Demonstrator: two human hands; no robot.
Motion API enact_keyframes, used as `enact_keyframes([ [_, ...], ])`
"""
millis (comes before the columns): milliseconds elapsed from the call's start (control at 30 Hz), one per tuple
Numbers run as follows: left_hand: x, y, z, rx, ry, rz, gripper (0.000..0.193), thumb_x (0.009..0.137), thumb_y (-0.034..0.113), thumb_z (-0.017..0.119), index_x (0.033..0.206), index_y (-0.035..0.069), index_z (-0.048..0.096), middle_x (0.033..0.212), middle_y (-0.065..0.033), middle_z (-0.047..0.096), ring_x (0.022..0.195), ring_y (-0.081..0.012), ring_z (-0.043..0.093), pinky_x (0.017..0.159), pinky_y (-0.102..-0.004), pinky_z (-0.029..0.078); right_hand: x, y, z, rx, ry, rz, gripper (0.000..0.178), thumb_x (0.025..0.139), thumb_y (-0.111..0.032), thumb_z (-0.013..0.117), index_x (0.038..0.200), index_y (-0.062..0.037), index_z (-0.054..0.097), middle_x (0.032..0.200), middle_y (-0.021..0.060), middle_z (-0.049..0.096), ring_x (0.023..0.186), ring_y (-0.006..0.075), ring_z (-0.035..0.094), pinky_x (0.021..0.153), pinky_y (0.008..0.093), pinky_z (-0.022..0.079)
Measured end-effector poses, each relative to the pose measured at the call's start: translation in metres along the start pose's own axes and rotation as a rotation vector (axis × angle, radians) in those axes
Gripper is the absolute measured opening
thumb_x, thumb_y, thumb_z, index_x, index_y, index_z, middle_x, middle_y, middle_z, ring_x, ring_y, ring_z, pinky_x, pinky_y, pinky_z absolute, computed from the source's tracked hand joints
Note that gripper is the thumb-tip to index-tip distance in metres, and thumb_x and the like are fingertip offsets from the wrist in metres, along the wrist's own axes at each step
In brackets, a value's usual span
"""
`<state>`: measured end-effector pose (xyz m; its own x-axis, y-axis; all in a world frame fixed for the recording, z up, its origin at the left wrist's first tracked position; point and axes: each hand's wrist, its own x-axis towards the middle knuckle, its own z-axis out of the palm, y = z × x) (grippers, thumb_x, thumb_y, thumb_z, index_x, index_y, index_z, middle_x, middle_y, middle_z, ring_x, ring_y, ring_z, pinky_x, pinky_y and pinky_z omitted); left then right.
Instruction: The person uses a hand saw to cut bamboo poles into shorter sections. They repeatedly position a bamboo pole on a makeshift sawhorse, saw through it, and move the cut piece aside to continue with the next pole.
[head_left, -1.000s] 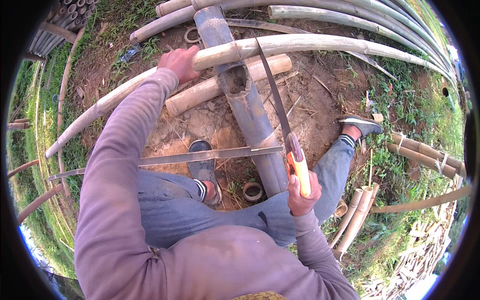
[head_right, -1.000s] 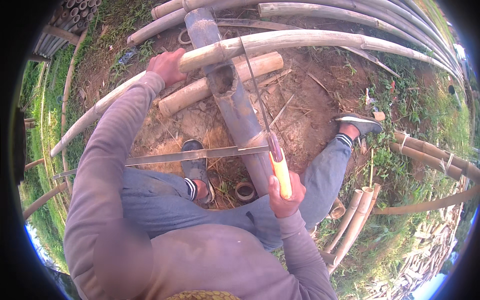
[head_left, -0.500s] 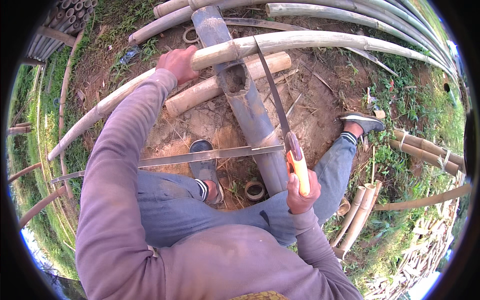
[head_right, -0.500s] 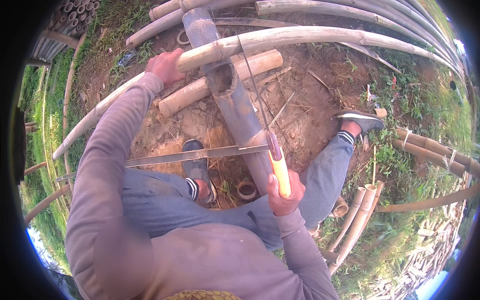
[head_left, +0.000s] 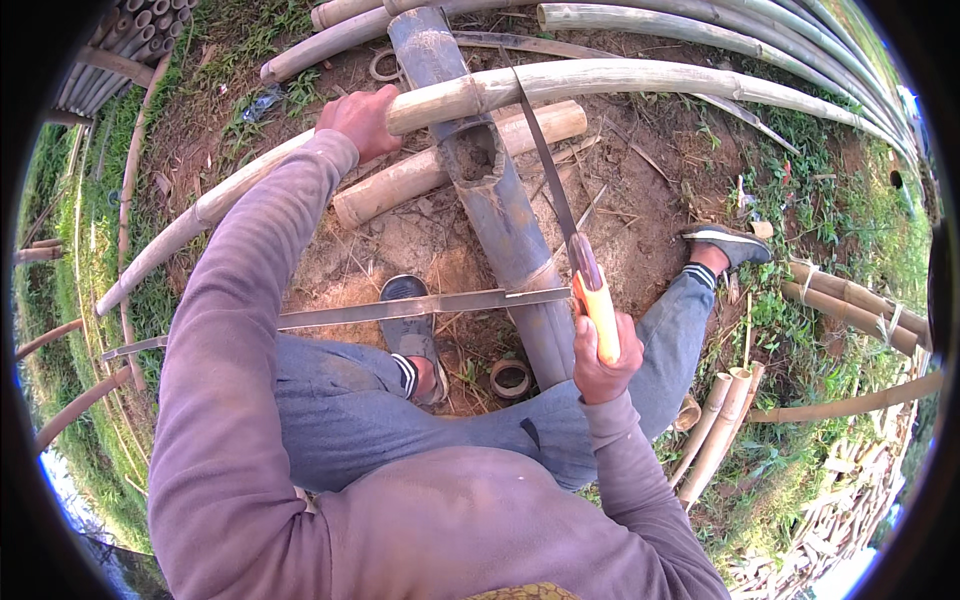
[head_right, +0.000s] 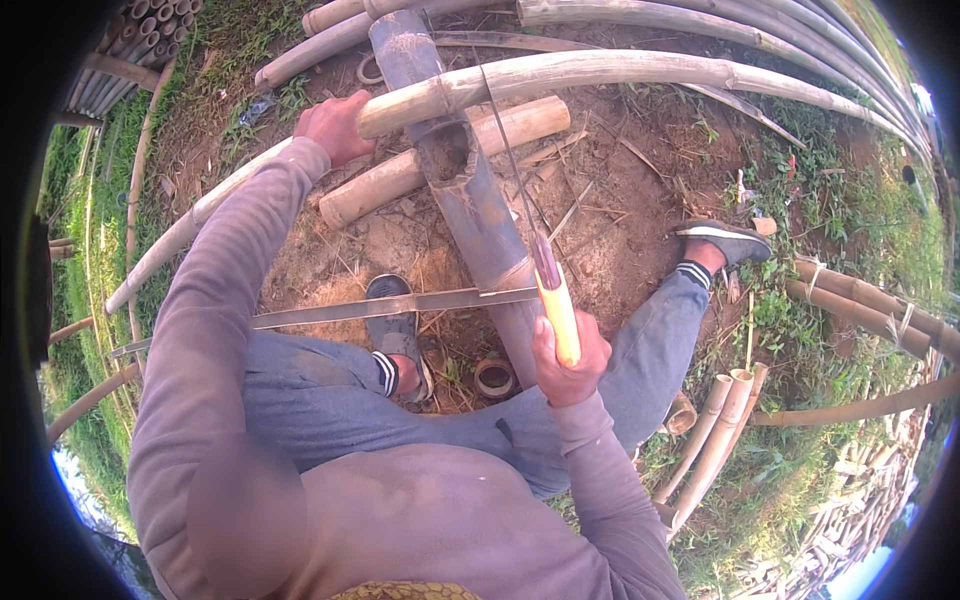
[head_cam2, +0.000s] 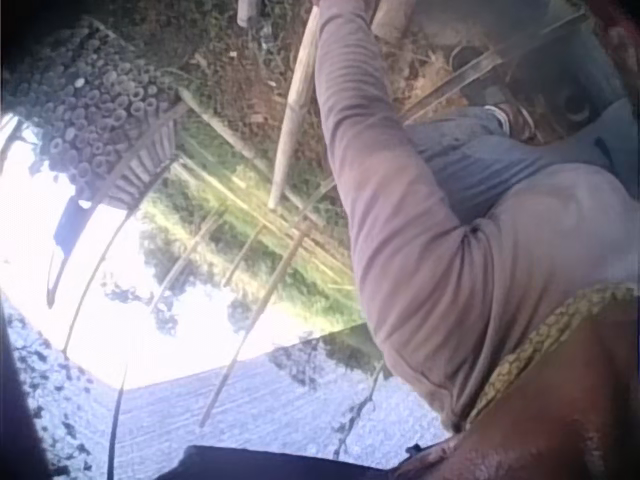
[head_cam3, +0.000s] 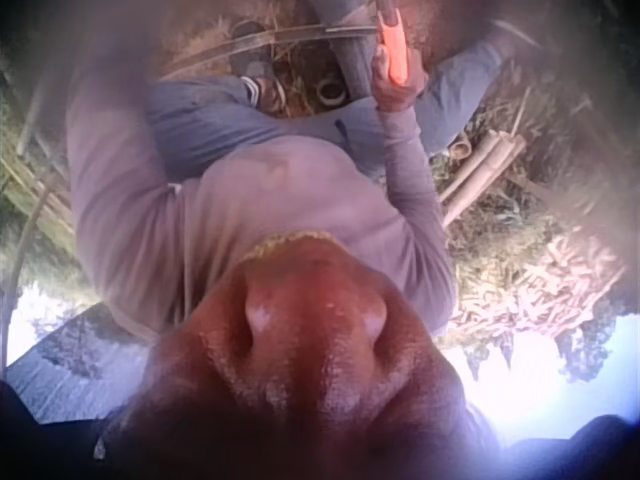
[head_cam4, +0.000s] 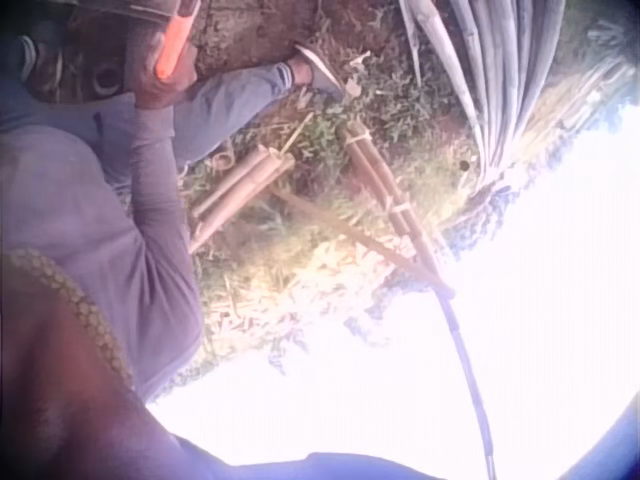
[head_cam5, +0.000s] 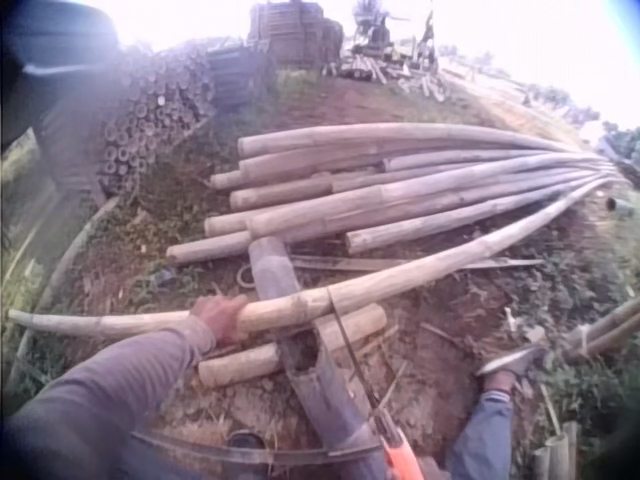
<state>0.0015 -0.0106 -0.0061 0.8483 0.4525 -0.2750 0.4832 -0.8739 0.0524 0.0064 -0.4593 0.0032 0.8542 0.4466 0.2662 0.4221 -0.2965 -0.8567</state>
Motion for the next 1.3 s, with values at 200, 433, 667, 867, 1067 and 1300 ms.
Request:
enact_keyframes([
  [200, 0.001, -0.002, 0.005, 0.009, 0.066, 0.033, 0.059, 0.081, 0.04, 0.084, 0.131, 0.018, 0.061, 0.12, -0.015, 0.076, 0.115, -0.0376, 0.072, 0.099, -0.0502, 0.057, 0.123, -0.004, 0.081, 0.113, 0.062, 0.036, 0.018, 0.095, -0.012, 0.082, 0.092, -0.0036, 0.067, 0.069, 0.0075, 0.064, 0.055, 0.0162, 0.06, 0.055, 0.0341, 0.048],
  [433, -0.004, -0.003, 0.001, -0.015, 0.013, -0.008, 0.059, 0.081, 0.041, 0.083, 0.131, 0.018, 0.061, 0.121, -0.014, 0.076, 0.115, -0.0373, 0.072, 0.099, -0.0499, 0.057, -0.02, -0.003, -0.018, 0.022, -0.018, 0.094, 0.016, 0.093, -0.008, 0.079, 0.101, 0.0042, 0.071, 0.081, 0.0133, 0.073, 0.068, 0.0202, 0.073, 0.064, 0.0342, 0.056],
  [667, -0.001, -0.002, 0.01, 0.005, 0.133, 0.045, 0.056, 0.079, 0.038, 0.083, 0.127, 0.019, 0.06, 0.11, -0.0165, 0.077, 0.107, -0.0389, 0.074, 0.094, -0.0514, 0.058, 0.134, -0.002, 0.096, 0.158, 0.074, 0.051, 0.018, 0.096, -0.016, 0.08, 0.094, -0.002, 0.069, 0.067, 0.0103, 0.063, 0.057, 0.0167, 0.058, 0.058, 0.034, 0.049],
  [867, -0.008, -0.001, 0.003, -0.028, 0.033, -0.02, 0.055, 0.082, 0.04, 0.083, 0.128, 0.017, 0.062, 0.119, -0.0149, 0.076, 0.115, -0.0371, 0.072, 0.099, -0.049, 0.058, -0.044, 0.002, -0.033, 0.037, -0.03, 0.116, 0.019, 0.095, -0.013, 0.079, 0.101, 0.0037, 0.072, 0.083, 0.0117, 0.074, 0.067, 0.0197, 0.071, 0.065, 0.034, 0.056],
  [1067, -0.01, 0.015, -0.001, 0.0, 0.011, -0.042, 0.06, 0.086, 0.037, 0.083, 0.135, 0.016, 0.056, 0.129, -0.0141, 0.073, 0.118, -0.0359, 0.072, 0.101, -0.048, 0.057, 0.122, 0.004, 0.078, 0.061, 0.02, 0.087, 0.02, 0.095, -0.015, 0.081, 0.094, -0.0032, 0.066, 0.078, 0.0111, 0.067, 0.063, 0.0143, 0.061, 0.061, 0.0331, 0.052],
  [1300, 0.009, -0.013, -0.012, -0.043, -0.134, 0.04, 0.064, 0.08, 0.039, 0.086, 0.129, 0.013, 0.055, 0.126, -0.0219, 0.072, 0.119, -0.0411, 0.07, 0.101, -0.0521, 0.056, 0.119, 0.012, 0.081, 0.299, -0.071, -0.053, 0.025, 0.098, -0.015, 0.079, 0.117, -0.0003, 0.07, 0.084, 0.0033, 0.071, 0.076, 0.0083, 0.062, 0.073, 0.0278, 0.055],
])
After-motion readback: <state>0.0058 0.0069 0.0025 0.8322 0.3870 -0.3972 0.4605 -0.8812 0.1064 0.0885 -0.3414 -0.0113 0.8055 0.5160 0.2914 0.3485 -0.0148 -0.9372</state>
